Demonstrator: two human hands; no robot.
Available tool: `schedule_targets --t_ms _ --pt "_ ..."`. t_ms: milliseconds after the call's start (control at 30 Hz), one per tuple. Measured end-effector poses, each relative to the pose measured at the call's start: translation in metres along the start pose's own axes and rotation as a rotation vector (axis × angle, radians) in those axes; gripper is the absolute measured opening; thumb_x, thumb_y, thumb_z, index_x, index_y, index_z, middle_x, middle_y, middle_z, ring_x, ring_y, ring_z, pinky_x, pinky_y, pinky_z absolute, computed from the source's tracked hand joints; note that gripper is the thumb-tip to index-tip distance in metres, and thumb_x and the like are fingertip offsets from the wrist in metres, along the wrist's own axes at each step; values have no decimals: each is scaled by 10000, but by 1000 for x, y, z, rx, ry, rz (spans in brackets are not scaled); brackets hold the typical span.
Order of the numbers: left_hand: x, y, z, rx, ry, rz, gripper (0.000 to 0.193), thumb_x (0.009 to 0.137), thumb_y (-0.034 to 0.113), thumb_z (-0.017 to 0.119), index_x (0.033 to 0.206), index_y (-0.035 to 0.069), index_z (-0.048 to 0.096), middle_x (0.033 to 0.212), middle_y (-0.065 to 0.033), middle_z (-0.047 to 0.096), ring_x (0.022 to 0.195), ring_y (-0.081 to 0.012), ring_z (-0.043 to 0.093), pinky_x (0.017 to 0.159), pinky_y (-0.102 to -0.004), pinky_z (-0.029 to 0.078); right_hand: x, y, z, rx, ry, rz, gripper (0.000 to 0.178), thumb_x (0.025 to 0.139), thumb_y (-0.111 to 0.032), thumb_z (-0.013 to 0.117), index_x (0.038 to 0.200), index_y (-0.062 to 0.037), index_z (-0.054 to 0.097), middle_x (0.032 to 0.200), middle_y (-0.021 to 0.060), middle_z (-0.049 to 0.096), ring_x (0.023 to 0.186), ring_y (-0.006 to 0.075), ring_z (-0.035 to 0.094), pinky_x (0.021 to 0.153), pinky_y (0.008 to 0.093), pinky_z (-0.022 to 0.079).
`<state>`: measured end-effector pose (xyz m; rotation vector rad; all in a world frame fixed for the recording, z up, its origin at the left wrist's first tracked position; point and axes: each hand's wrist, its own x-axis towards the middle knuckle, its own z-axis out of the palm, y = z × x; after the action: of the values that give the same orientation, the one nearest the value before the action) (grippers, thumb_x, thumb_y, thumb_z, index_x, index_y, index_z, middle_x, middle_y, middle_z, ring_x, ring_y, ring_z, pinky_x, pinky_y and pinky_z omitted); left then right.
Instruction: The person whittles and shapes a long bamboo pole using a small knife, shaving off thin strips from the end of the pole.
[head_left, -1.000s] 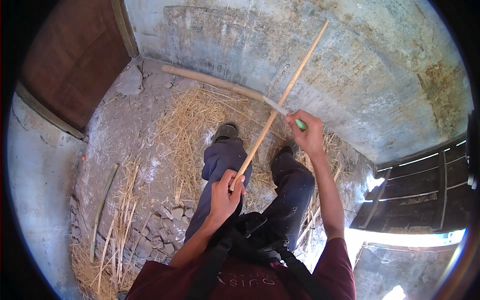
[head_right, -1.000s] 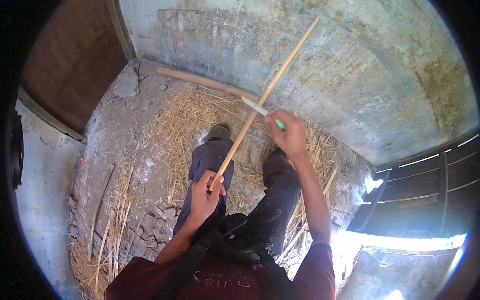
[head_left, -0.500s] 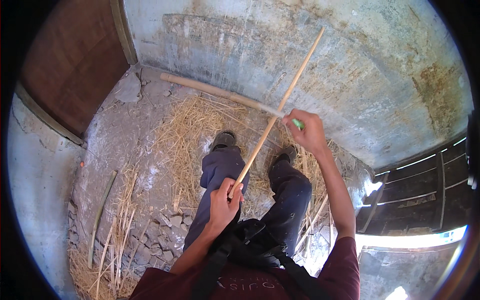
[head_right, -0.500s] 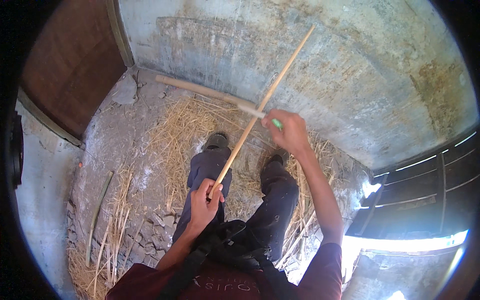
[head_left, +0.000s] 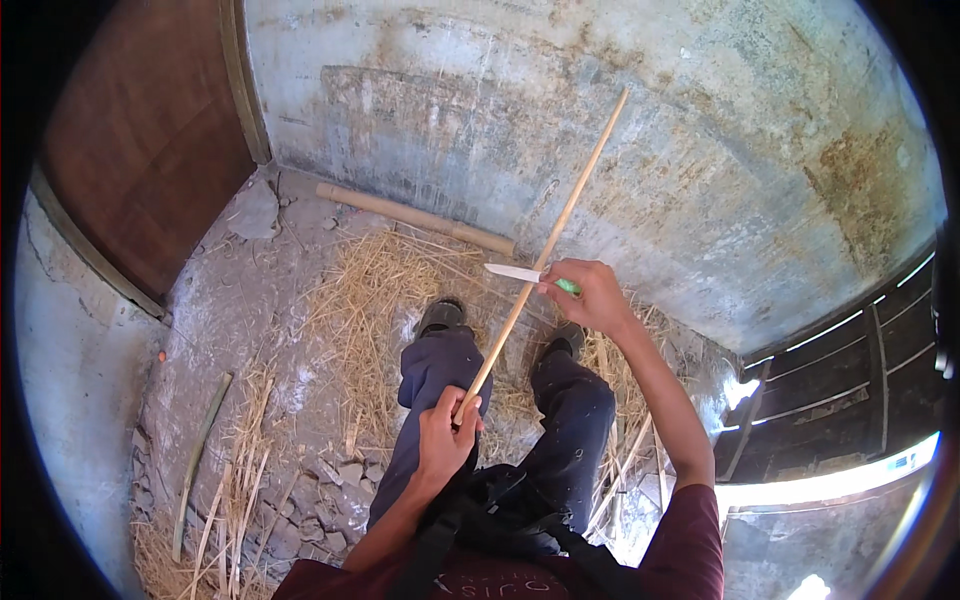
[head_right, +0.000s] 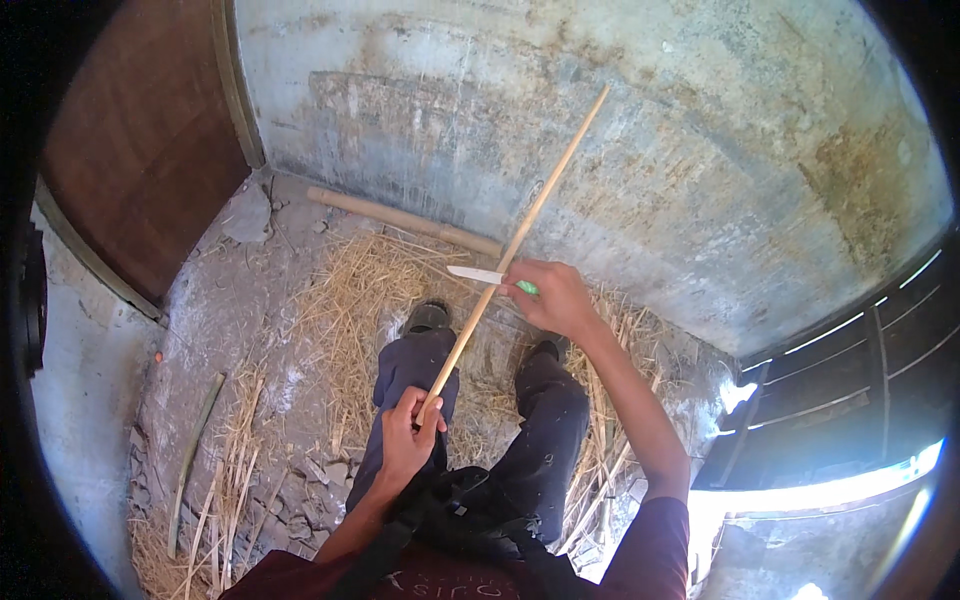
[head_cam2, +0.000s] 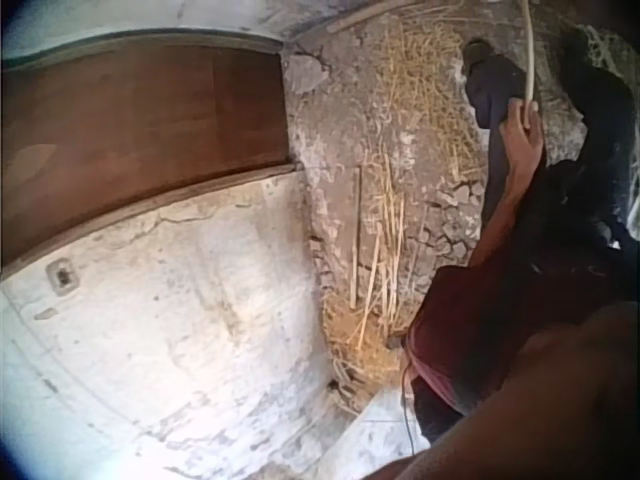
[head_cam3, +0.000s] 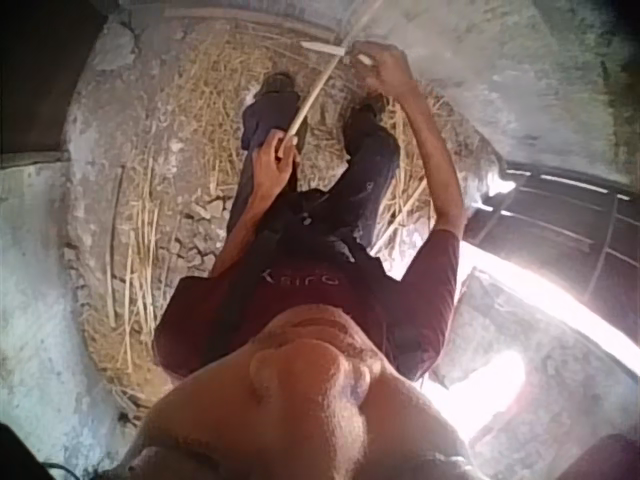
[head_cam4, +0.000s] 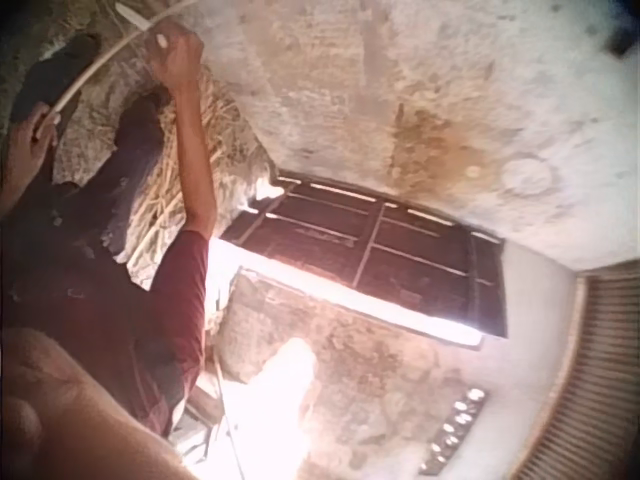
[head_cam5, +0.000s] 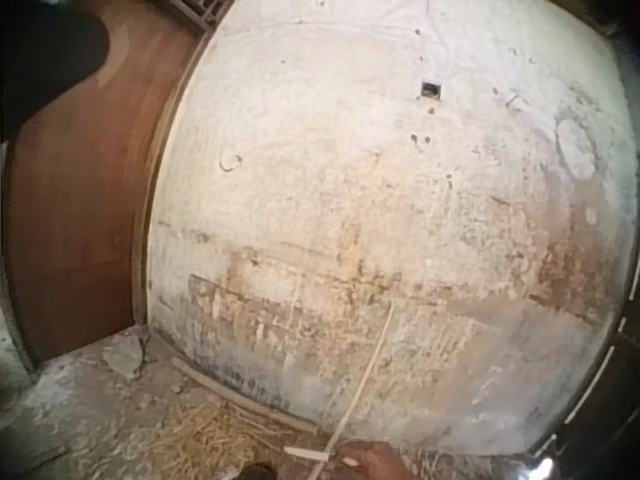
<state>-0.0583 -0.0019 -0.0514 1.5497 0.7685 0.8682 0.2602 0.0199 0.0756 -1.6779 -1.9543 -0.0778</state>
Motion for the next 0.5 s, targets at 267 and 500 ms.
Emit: schedule_targets --t_ms 267,500 --pt "7 7 -8 -309 -179 -219 179 1127 181 610 1029 33 585 702 -61 667 507 -53 534 439 -257 403 -8 59 -11 175 647 451 157 1039 -243 733 1104 -108 686 831 51 740 633 155 616 577 337 454" --pt "11 7 -28 -523 -369 -385 208 1174 259 530 1082 74 556 719 13 511 502 -15 369 414 -221 339 -51 -7 47 1161 477 815 403 1080 -399 690 1319 -95 576 1032 76 774 526 19 327 487 221 246"
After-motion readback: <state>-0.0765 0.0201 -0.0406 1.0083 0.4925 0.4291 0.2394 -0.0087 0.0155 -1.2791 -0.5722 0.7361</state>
